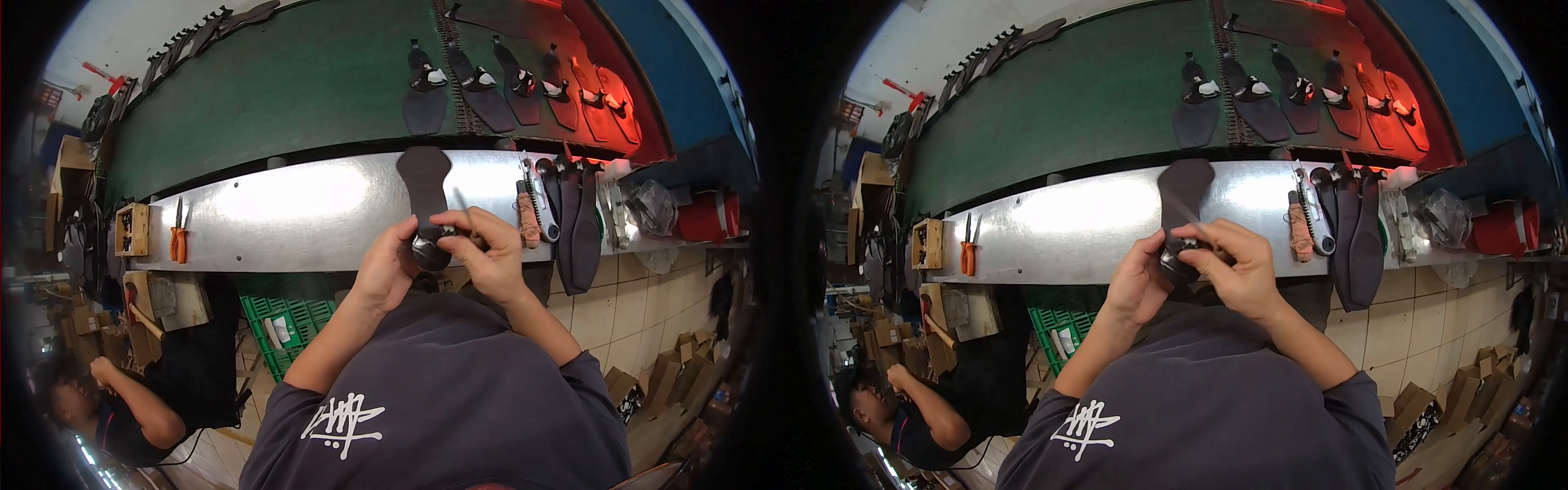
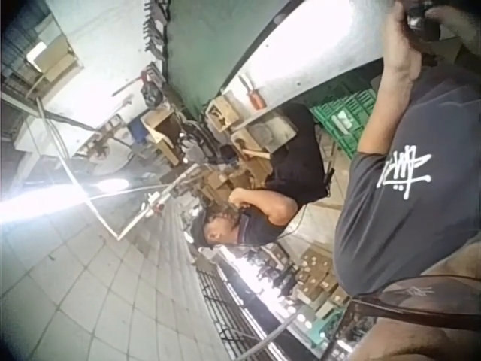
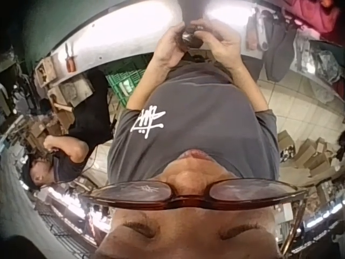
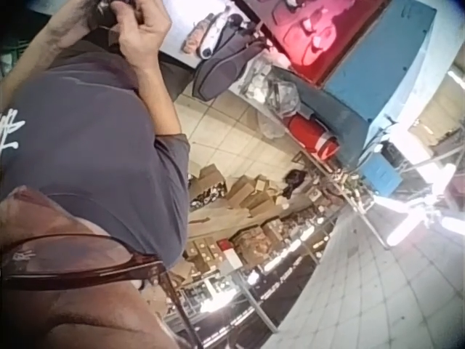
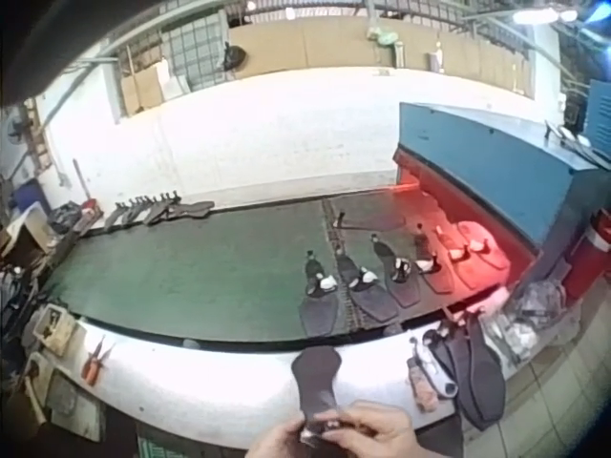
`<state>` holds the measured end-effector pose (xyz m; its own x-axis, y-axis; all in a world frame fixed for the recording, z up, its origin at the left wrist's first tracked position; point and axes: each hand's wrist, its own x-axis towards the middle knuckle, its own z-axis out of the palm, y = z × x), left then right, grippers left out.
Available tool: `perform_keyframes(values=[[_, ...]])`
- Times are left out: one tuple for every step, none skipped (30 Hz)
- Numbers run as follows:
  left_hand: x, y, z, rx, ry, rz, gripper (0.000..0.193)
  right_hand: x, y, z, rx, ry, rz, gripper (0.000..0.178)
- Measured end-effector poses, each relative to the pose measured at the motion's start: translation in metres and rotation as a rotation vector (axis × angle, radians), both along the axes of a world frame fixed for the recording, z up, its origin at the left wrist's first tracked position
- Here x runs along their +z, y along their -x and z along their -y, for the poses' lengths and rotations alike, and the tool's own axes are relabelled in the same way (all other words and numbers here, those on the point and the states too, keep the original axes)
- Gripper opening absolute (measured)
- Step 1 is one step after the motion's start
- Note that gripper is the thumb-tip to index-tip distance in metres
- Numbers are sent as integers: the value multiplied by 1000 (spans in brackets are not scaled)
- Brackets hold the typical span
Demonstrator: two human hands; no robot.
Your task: Applying glue and components to shoe outsoles on a production line.
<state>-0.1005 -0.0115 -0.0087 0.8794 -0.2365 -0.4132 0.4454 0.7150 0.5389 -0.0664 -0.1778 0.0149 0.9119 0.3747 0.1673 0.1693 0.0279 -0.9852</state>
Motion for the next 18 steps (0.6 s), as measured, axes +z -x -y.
perform_keyframes(values=[[1,-2,-2,-16,69,13,27,-1,-3,5,26,-53,-172,34],[5,-3,-1,-17,71,14,27,-2,-4,10,25,-51,-171,34],[12,-4,0,-3,24,54,31,-1,-6,15,53,-137,-306,36],[17,-5,0,10,-24,95,38,-1,-7,17,80,-224,-441,37],[15,-6,-1,8,-25,95,38,0,-5,14,25,-197,-373,40],[12,-8,-2,50,-73,116,43,1,-3,15,22,-198,-373,40],[8,-8,-3,92,-121,136,49,2,0,17,17,-218,-422,43],[6,-8,-5,90,-122,136,49,2,2,19,13,-238,-471,45],[3,-9,-8,116,-136,157,52,-3,3,22,66,-160,-439,49],[1,-9,-9,141,-151,179,55,0,5,23,63,-161,-440,49],[0,-9,-9,158,-156,180,57,6,8,23,115,-160,-502,52],[0,-9,-9,154,-156,178,57,9,10,22,167,-158,-565,56],[0,-9,-8,162,-151,190,58,9,10,21,226,-193,-575,62],[1,-8,-7,171,-147,202,60,8,11,19,222,-195,-577,62],[-1,-8,-6,166,-146,201,60,8,12,16,267,-259,-647,65],[-3,-7,-5,167,-162,230,62,7,13,14,313,-325,-717,67],[-5,-6,-4,168,-178,260,65,6,13,11,328,-345,-768,66],[-6,-5,-3,164,-178,258,65,7,14,10,324,-347,-769,66]])
